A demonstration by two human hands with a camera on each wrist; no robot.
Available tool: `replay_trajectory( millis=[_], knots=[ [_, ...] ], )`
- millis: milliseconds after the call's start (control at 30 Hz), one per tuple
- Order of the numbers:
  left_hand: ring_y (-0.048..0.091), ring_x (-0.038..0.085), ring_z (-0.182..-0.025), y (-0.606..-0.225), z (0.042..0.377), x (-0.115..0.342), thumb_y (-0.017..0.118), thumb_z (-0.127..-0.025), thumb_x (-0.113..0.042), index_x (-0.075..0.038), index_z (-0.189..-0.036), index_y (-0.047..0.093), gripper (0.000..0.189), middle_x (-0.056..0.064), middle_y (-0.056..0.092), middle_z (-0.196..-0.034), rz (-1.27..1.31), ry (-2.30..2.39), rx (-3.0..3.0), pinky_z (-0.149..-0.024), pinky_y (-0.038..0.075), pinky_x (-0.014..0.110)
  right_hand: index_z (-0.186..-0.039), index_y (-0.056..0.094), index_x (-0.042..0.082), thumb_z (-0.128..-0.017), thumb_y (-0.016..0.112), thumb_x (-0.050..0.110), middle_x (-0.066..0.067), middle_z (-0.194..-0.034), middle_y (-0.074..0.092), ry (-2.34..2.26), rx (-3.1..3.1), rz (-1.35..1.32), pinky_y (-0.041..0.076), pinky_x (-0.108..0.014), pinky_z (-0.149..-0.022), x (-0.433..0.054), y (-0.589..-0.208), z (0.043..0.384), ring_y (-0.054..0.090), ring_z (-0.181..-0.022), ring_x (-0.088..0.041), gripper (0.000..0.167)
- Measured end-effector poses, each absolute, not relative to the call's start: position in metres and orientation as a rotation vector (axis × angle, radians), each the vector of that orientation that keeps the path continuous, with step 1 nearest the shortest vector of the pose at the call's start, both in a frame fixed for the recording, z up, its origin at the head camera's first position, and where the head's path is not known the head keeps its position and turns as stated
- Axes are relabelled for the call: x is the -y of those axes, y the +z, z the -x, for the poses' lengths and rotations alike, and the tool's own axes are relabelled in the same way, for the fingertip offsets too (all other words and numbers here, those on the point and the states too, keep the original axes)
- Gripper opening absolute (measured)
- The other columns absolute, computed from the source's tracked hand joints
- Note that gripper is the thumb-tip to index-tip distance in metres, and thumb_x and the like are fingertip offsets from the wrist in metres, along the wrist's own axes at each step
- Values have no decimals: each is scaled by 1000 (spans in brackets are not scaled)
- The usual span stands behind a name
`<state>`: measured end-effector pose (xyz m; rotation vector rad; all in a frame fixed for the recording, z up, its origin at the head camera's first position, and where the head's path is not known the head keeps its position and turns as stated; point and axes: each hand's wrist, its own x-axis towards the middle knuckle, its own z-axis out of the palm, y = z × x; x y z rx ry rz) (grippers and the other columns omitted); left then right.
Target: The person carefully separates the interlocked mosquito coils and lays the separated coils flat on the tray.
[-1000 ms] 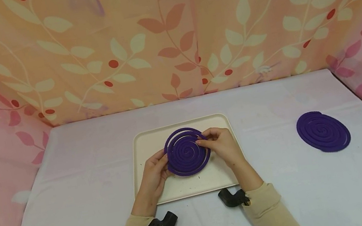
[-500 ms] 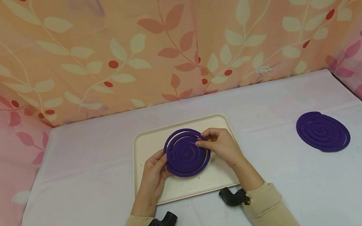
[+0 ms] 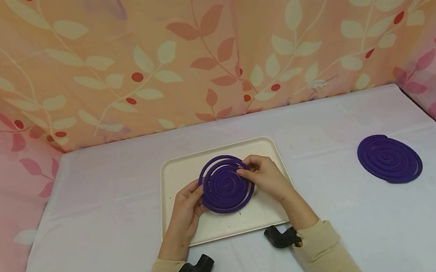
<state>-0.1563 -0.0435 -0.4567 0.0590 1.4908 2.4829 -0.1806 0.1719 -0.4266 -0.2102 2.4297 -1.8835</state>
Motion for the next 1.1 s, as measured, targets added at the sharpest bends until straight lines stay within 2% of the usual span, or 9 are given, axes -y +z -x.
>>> replay_trajectory(
  millis=[167,367,567,733,1100],
  knots=[
    [65,8,-66,-457,156,44,48,-96,-1,11,-115,56,24,0,70,-82,-71,2494,-1483,-57,53,21,-89,62,-8,-84,68,1,1,-76,59,-1877,-2499,214,40,-18,-63,-171,-427,181,51,-70,-8,12],
    [64,8,-68,-455,155,44,48,-97,-2,-4,-104,64,18,0,69,-84,-86,2517,-1430,-59,53,22,-90,61,-11,-84,68,0,2,-75,59,-1973,-2411,165,42,-17,-60,-171,-428,182,51,-69,-6,14],
    [64,9,-75,-455,156,44,44,-96,0,-14,-97,67,28,-1,68,-88,-157,2525,-1335,-66,54,24,-92,60,-13,-86,66,-1,5,-72,59,-2111,-2214,65,45,-15,-54,-171,-429,182,52,-64,-5,15],
    [65,11,-74,-456,156,44,41,-95,2,-15,-93,68,32,0,69,-87,-169,2499,-1299,-66,55,26,-91,60,-13,-85,67,-1,5,-72,59,-2114,-2212,47,45,-15,-53,-171,-428,181,52,-63,-4,16],
    [65,10,-64,-456,156,45,40,-96,2,-10,-92,68,30,1,70,-78,-83,2540,-1297,-59,55,23,-96,64,-12,-79,71,-4,2,-81,62,-2027,-2405,239,44,-15,-63,-171,-428,181,55,-73,-6,21]
  ],
)
